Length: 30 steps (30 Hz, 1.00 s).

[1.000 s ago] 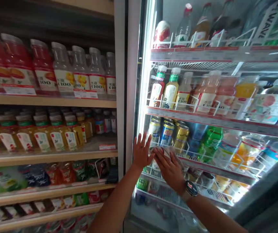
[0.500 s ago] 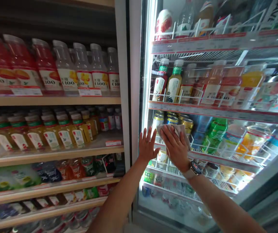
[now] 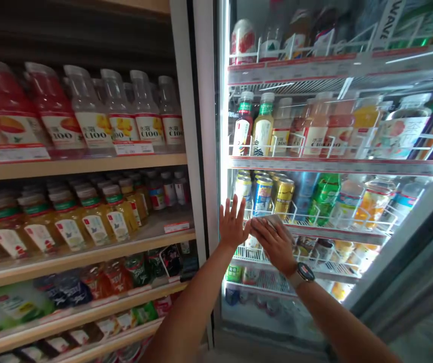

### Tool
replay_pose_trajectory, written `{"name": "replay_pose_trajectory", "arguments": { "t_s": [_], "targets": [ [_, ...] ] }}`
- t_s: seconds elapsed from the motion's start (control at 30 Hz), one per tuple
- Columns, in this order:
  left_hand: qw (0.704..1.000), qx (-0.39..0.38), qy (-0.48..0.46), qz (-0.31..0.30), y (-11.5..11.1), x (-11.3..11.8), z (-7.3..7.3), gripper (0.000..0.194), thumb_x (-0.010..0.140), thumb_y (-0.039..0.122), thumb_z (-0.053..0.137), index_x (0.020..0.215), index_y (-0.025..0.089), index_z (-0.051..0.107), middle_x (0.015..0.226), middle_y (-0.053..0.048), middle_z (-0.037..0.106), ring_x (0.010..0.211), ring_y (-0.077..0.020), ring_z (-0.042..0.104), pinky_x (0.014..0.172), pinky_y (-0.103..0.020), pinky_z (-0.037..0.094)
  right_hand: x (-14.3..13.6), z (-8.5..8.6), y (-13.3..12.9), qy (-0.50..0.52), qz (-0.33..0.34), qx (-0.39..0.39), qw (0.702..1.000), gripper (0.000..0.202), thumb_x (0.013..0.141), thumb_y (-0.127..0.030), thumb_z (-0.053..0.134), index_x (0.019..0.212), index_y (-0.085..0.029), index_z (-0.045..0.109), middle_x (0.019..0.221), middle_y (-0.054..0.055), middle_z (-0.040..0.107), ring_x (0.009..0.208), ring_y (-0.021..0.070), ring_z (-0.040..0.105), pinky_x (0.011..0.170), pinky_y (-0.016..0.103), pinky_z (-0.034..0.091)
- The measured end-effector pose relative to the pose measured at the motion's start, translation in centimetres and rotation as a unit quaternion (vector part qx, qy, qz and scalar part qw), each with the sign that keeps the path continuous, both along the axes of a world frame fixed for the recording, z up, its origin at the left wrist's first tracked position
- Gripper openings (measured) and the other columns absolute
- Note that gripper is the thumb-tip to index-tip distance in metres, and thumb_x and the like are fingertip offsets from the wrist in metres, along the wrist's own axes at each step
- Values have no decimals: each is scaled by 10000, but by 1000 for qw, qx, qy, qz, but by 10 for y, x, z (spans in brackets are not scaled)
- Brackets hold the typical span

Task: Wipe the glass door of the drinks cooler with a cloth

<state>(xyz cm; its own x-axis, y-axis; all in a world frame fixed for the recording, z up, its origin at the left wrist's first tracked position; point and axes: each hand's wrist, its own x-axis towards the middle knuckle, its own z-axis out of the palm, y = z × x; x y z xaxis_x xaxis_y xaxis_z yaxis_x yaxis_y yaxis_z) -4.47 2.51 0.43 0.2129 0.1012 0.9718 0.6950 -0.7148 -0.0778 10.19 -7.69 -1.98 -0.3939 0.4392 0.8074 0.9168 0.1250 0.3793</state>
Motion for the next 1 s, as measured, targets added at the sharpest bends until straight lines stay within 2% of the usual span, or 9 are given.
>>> {"name": "replay_pose_trajectory", "arguments": {
  "t_s": [0.17, 0.23, 0.3, 0.4, 0.6, 0.7, 0.8, 0.9, 1.0],
  "targets": [
    [1000, 11, -4, -7, 0, 0, 2, 670, 1002, 470, 309, 1575, 163, 149, 1607, -136, 276, 1508, -298, 195, 1202, -486, 230, 3, 60, 9, 59, -21, 55, 997, 663, 939, -95, 428, 1561, -254, 261, 1533, 63, 455, 1431, 217, 393, 1209, 443, 252],
    [1000, 19, -7, -8, -1, 0, 3, 656, 1008, 458, 295, 1574, 159, 152, 1615, -131, 253, 1513, -290, 173, 1211, -475, 213, 2, 72, 11, 73, -23, 64, 995, 692, 947, -101, 408, 1580, -257, 175, 1554, 66, 421, 1445, 223, 372, 1214, 458, 250],
    [1000, 24, -13, -1, -1, 1, 4, 634, 1011, 414, 305, 1573, 162, 156, 1615, -126, 250, 1516, -283, 156, 1216, -470, 204, 1, 72, 11, 67, -23, 57, 996, 697, 953, -101, 391, 1585, -250, 139, 1546, 69, 432, 1441, 224, 380, 1223, 462, 232],
    [999, 23, -15, 16, -1, 2, 2, 625, 1004, 339, 348, 1574, 171, 154, 1605, -123, 272, 1514, -281, 159, 1214, -471, 212, 0, 52, 8, 44, -26, 31, 998, 682, 947, -95, 389, 1582, -220, 173, 1506, 75, 488, 1410, 224, 426, 1231, 455, 213],
    [999, 9, -7, 35, 0, 3, -1, 653, 990, 344, 372, 1576, 181, 133, 1584, -122, 327, 1498, -289, 224, 1206, -483, 240, 8, -20, -4, 12, -5, -8, 1000, 688, 892, -40, 407, 1540, -256, 322, 1410, 37, 596, 1304, 197, 534, 1190, 411, 306],
    [1000, 6, -8, 28, 0, 3, -1, 662, 986, 341, 384, 1577, 187, 129, 1585, -117, 324, 1496, -291, 230, 1208, -485, 238, 11, -34, -7, 11, -2, -9, 1000, 664, 889, -36, 414, 1501, -292, 406, 1384, 23, 619, 1264, 187, 563, 1179, 397, 317],
    [1000, 4, -13, 19, 0, 3, -1, 660, 986, 339, 395, 1577, 194, 137, 1587, -115, 315, 1495, -291, 231, 1209, -487, 240, 14, -15, -6, 12, 4, -9, 1000, 634, 889, -44, 422, 1476, -282, 446, 1391, 24, 613, 1309, 180, 528, 1203, 402, 270],
    [1000, 5, -15, 20, -1, 3, 0, 644, 994, 333, 383, 1576, 195, 145, 1588, -113, 314, 1500, -285, 216, 1210, -484, 242, 16, 30, 0, 34, -1, 19, 999, 616, 903, -69, 418, 1492, -249, 421, 1444, 49, 564, 1394, 194, 445, 1224, 427, 220],
    [999, 17, -22, 19, -2, 3, 2, 626, 1000, 330, 362, 1574, 191, 156, 1594, -108, 303, 1506, -278, 191, 1213, -481, 237, 16, 71, 6, 74, -18, 67, 995, 641, 929, -104, 414, 1545, -246, 311, 1519, 66, 475, 1446, 222, 370, 1229, 479, 199]
  ]
}}
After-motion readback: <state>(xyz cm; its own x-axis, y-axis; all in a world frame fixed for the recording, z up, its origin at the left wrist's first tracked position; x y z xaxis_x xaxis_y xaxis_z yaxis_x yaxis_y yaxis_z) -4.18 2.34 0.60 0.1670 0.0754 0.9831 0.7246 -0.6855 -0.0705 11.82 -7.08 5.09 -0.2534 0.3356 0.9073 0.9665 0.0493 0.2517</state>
